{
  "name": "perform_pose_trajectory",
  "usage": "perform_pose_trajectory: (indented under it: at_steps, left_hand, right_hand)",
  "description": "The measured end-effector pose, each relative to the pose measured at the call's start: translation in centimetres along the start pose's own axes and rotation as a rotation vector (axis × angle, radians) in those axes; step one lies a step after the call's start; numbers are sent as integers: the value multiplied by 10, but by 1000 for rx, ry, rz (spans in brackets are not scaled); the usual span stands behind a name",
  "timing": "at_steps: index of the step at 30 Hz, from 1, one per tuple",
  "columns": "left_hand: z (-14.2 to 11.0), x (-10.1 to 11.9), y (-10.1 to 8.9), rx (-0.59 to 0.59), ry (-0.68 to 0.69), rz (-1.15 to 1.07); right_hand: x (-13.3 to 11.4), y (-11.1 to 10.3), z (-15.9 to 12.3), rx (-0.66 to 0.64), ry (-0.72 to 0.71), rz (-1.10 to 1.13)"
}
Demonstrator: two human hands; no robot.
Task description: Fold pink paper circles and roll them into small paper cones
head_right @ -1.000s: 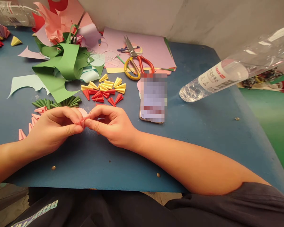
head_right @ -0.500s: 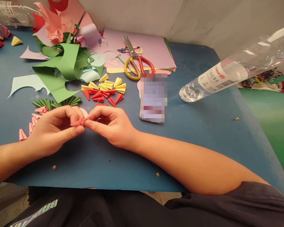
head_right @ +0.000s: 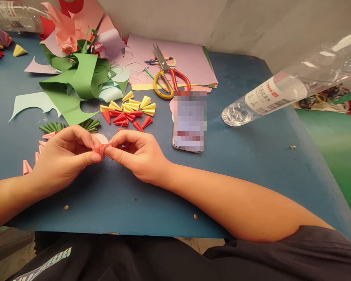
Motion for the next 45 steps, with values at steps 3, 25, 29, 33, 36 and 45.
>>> perform_pose_trajectory:
  at_steps: [3,25,29,33,36,45]
  left_hand:
    - [0,0,2,-17,4,-16]
    - [1,6,10,-117,61,83]
    - [0,4,7,-82,53,68]
    - [-1,4,5,-36,50,30]
    - [-1,4,6,-42,60,20]
    - [-1,-3,1,-19,-1,36]
  right_hand:
    - [0,0,0,6,7,-6]
    - [-1,1,0,-8,-35,-8]
    - [-4,2,-1,-2,-66,-28]
    - [-6,1,-2,9,-96,-57]
    - [-4,2,-2,-11,-93,-35]
    - [-5,1,-1,-6,-112,-63]
Point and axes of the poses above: each hand's wrist, its own z-axis towards the middle knuckle, its own y-axis out of the palm, x = y × z, the point moved 8 cm from there along z, towards the middle knuckle, and after that the axes turned 3 degrees about -x, right-handed, at the moved point
